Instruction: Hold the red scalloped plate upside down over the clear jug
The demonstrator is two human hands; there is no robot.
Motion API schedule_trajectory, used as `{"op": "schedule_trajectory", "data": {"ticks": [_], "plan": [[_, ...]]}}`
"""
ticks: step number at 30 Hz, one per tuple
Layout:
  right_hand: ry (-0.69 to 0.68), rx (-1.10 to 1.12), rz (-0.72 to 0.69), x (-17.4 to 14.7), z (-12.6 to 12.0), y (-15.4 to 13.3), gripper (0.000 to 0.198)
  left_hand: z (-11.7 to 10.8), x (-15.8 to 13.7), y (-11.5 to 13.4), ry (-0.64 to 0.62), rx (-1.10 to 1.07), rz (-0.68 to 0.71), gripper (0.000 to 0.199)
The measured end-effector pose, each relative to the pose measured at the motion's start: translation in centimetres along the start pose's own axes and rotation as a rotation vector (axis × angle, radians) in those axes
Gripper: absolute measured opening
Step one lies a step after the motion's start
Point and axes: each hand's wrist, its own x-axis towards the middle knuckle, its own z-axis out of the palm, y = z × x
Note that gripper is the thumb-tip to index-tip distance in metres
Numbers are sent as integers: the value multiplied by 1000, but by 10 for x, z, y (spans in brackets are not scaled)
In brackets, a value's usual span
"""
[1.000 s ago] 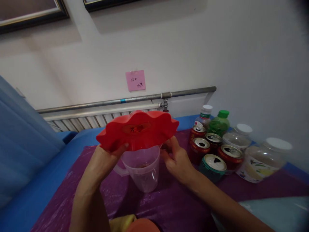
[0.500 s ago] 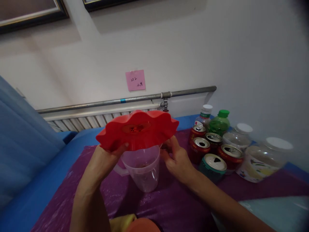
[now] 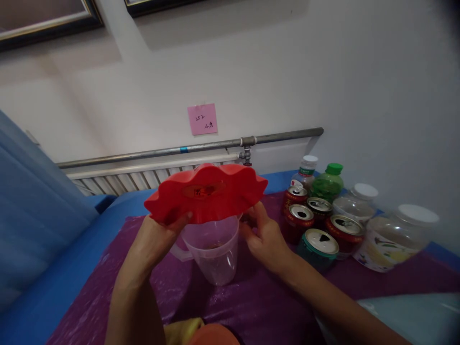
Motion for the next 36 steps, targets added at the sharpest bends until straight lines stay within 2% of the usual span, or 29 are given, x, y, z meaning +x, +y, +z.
{"op": "schedule_trajectory", "data": {"ticks": [4, 9, 12, 18, 27, 36], "plan": [[15, -8, -15, 0, 0, 1, 34, 0, 0, 1, -6, -2, -5, 46], [78, -125, -116, 2, -2, -1, 48, 0, 0, -2, -25, -12, -23, 46], [89, -127, -130, 2, -2, -3, 50, 1, 0, -3, -24, -19, -8, 45], [77, -91, -64, 1, 0, -1, 47, 0, -1, 0, 10, 28, -22, 39], [74, -67, -87, 1, 0, -1, 40, 0, -2, 2, -21, 8, -43, 38], [54, -69, -47, 0, -1, -1, 40, -1, -2, 2, -21, 1, -22, 40]]}}
